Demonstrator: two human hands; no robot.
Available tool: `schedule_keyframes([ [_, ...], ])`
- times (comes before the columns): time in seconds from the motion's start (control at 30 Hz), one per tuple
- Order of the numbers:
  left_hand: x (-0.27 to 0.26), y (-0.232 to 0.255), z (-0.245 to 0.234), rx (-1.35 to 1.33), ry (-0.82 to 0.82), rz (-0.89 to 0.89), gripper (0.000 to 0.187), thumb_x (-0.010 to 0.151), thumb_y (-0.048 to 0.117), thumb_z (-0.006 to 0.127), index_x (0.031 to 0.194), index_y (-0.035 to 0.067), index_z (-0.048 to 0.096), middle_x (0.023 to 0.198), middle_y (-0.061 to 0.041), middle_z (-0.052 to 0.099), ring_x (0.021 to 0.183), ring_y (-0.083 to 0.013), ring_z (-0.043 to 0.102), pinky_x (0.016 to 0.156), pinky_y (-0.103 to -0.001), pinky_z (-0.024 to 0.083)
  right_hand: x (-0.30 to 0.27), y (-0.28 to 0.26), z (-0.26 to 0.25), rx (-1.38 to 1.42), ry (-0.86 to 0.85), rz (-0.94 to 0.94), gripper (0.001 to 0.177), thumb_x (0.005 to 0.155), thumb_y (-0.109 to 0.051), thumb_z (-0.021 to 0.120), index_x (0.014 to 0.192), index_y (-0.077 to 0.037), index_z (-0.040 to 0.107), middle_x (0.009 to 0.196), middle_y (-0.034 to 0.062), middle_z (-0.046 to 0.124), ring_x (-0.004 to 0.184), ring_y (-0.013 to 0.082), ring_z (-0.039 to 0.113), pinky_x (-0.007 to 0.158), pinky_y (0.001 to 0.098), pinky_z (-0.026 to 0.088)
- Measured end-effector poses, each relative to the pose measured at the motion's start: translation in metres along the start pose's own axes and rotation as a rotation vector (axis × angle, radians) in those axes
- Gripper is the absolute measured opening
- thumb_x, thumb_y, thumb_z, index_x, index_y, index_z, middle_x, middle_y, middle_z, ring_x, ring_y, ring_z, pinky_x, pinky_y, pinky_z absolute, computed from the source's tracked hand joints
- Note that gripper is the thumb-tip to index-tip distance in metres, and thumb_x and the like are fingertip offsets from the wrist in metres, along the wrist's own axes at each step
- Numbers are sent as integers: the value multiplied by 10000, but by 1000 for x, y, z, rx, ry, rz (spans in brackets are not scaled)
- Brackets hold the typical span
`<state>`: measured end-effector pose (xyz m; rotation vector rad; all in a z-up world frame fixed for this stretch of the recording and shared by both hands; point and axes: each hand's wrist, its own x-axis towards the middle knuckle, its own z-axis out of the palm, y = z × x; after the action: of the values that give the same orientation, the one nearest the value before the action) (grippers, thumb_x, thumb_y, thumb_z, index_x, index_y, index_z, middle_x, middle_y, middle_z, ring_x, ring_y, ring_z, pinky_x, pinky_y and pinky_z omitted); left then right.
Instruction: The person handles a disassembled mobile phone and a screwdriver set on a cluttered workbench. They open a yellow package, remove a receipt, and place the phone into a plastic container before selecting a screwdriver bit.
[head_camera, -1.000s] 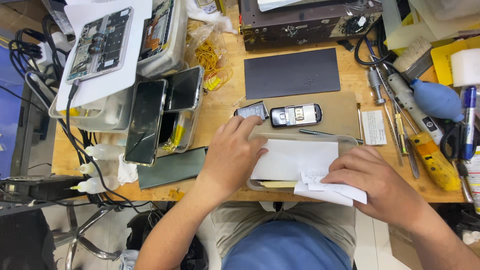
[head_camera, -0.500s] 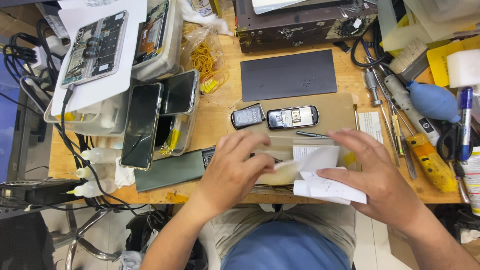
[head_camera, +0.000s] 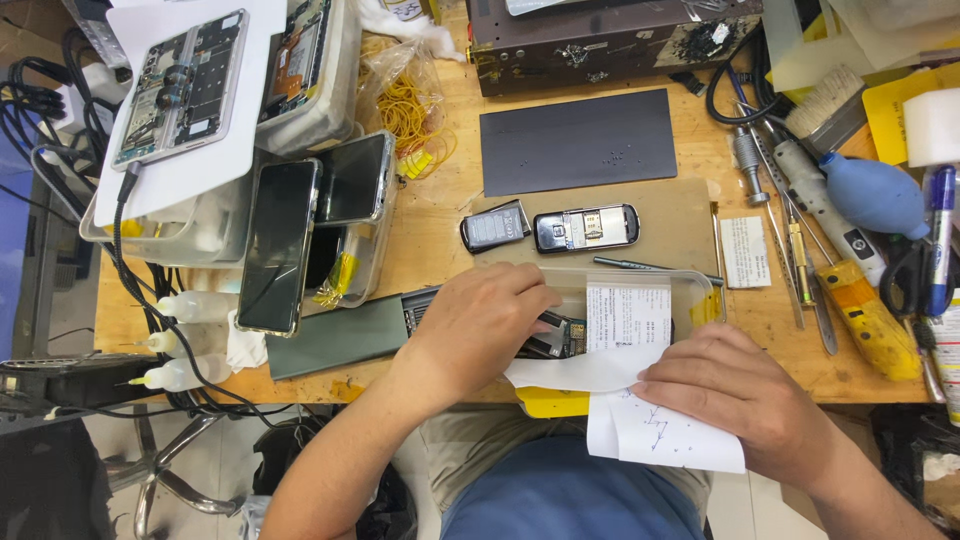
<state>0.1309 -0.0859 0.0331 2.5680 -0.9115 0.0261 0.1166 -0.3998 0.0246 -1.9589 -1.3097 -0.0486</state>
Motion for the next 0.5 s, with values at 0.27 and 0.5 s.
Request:
schedule_keyframes([
  [0.27, 39, 5, 8, -74, -320, -292, 73, 1065, 270, 584, 1060, 197, 579, 816, -76, 775, 774, -403, 707, 540, -554, 431, 5, -6, -3, 11, 155, 103, 364, 1015, -324, 530, 1086, -53, 762, 1013, 103, 767, 930, 271, 752, 867, 454, 533],
  [0.5, 32, 9, -10, -354, -120, -392, 158, 1030, 348, 591, 1060, 195, 567, 876, 13, 846, 814, -369, 751, 636, -514, 504, -36, 31, 18, 19, 716, 622, 236, 1020, 97, 776, 1222, 147, 667, 1216, 256, 681, 1121, 323, 660, 1048, 403, 551],
])
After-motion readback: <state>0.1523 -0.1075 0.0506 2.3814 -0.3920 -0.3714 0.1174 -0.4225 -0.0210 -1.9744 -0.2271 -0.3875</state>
